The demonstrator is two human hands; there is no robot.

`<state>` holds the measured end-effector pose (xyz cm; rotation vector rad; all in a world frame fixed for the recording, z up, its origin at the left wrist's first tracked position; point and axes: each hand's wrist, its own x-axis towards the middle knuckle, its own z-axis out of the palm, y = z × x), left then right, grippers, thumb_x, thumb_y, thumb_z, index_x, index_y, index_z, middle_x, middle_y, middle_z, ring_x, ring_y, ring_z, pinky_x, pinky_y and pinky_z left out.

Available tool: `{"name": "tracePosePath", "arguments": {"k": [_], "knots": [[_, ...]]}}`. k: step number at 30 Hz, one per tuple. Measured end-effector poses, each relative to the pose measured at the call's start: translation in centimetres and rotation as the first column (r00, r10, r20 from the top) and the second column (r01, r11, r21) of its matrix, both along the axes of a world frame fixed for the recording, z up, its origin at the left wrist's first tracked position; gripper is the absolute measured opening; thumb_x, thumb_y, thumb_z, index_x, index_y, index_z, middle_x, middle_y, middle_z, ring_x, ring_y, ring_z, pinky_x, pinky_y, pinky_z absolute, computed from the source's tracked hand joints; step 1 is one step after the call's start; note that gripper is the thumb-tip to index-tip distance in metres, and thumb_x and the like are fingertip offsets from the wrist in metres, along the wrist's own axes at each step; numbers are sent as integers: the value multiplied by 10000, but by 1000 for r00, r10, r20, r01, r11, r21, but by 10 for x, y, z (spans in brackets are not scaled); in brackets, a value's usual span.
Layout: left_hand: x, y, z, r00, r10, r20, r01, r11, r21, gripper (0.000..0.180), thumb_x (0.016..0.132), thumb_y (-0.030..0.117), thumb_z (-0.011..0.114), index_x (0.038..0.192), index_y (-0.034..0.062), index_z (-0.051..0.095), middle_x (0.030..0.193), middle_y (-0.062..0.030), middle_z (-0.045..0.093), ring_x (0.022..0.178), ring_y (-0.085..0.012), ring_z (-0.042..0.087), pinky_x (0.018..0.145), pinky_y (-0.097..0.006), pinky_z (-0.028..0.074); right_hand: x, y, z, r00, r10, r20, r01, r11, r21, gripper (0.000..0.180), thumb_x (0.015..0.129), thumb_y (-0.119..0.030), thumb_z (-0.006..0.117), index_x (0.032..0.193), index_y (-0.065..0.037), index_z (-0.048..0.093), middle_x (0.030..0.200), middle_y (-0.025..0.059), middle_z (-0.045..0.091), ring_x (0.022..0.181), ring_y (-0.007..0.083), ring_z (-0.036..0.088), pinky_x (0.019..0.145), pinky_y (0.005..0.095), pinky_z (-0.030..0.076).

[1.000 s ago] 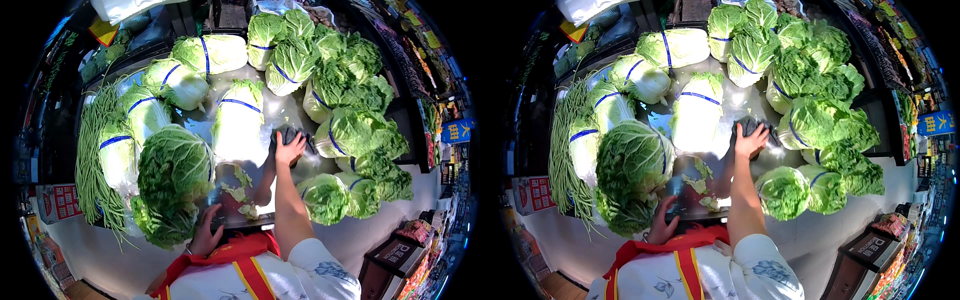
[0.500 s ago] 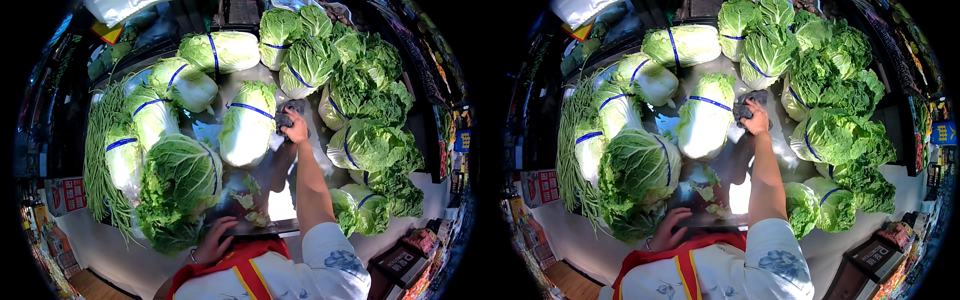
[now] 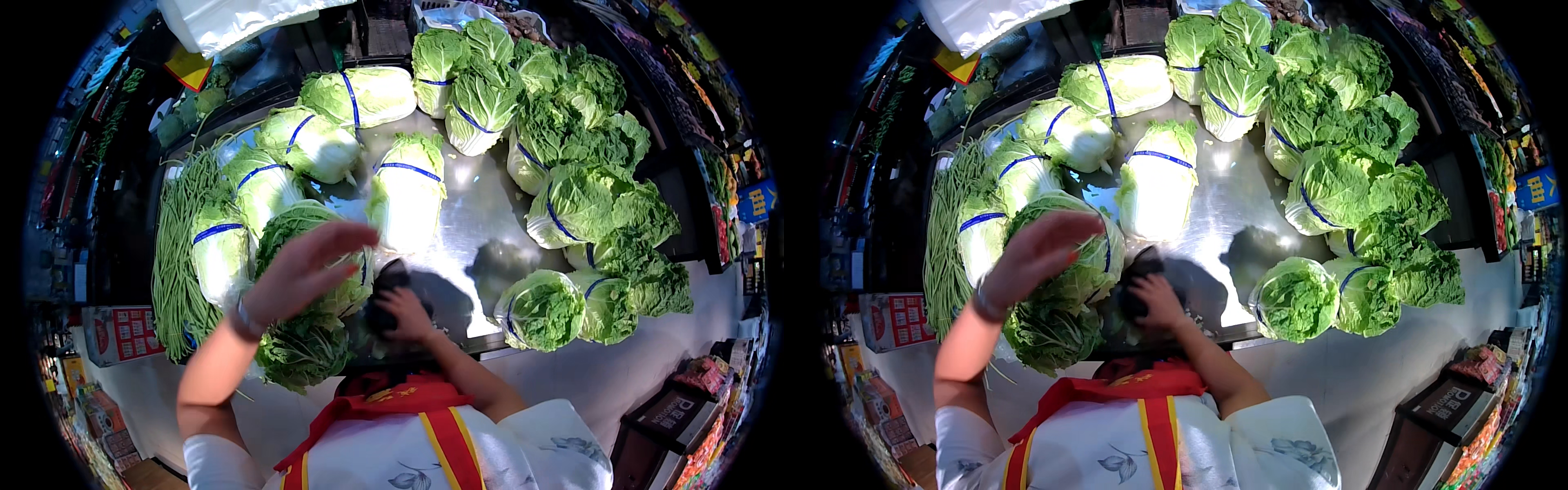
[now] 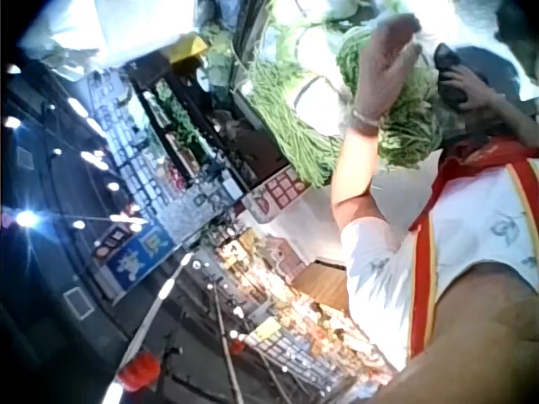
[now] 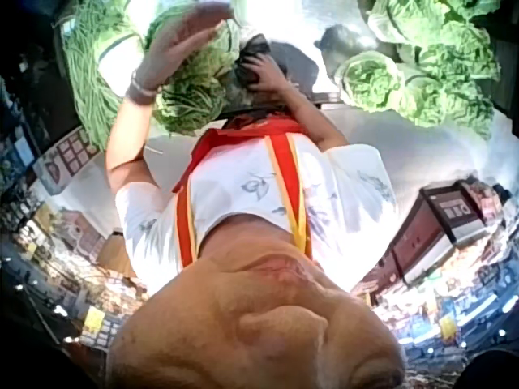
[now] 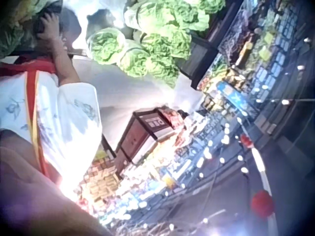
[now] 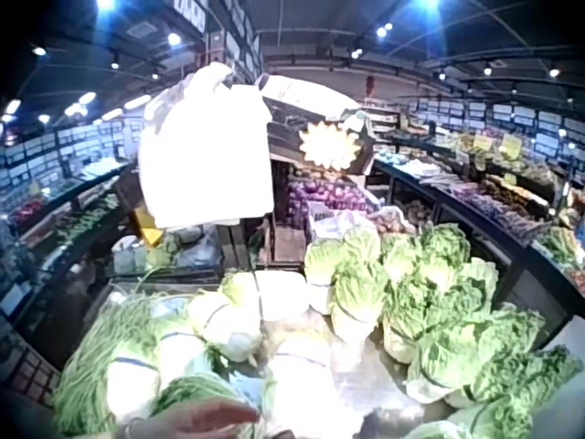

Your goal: The person wipes a metal display surface with a dark cloth, then places several heads of cabbage into a clear plastic bag. The person then gathers a bundle of long green beans and arranges them on the display. The person wears a red apron with yellow trim.

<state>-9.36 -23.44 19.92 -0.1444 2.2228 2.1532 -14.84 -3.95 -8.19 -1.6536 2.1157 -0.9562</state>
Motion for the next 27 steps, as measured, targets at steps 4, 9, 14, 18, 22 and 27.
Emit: {"name": "tracePosePath", "arguments": {"k": [4,9,14,18,22,27], "knots": [[-92,-44,-36,995,25,96,22,892,-451,448,886,133,555,1279,11,377,1190,-113,509,1120,-198,491,924,-306,421,-9,-11,5,880,-82,468,184,967,-176,439,654,-267,752,1013,-57,611,997,96,606,1018,227,526,901,361,402],[-167,-102,-119,846,242,475,71,832,-550,898,779,585,568,1349,-14,219,1238,-219,454,1121,-286,485,821,-396,480,-87,-41,-9,248,-453,856,869,495,10,550,686,-252,779,1104,10,537,1017,122,542,907,152,502,767,291,435],[-196,-109,-157,616,236,751,189,882,-432,1024,724,689,525,1414,80,77,1339,-246,346,1178,-378,420,795,-503,493,-122,-75,0,178,-428,886,788,601,132,935,588,-343,820,1281,69,348,1214,220,444,1097,298,468,917,367,393],[-204,-112,-188,524,219,823,219,899,-378,967,737,705,487,1421,144,97,1428,-180,234,1222,-403,352,739,-518,515,-131,-90,-22,154,-452,879,731,650,206,1125,497,-393,849,1336,55,247,1283,241,393,1192,332,401,987,390,342],[-191,-108,-200,531,156,833,-22,985,-170,896,795,504,609,1430,189,61,1424,-110,287,1151,-224,448,532,-369,511,-129,-87,-16,189,-443,876,723,666,181,1185,449,-409,862,1341,36,221,1312,234,350,1232,349,336,1014,415,304],[-180,-76,-177,880,-152,449,235,963,-135,1023,679,214,782,1414,105,79,1357,-84,347,1235,-176,324,1000,-354,309,-93,-65,9,312,-514,799,873,487,-28,1175,414,-296,882,1325,19,210,1243,193,353,1173,347,359,999,423,314]]}}
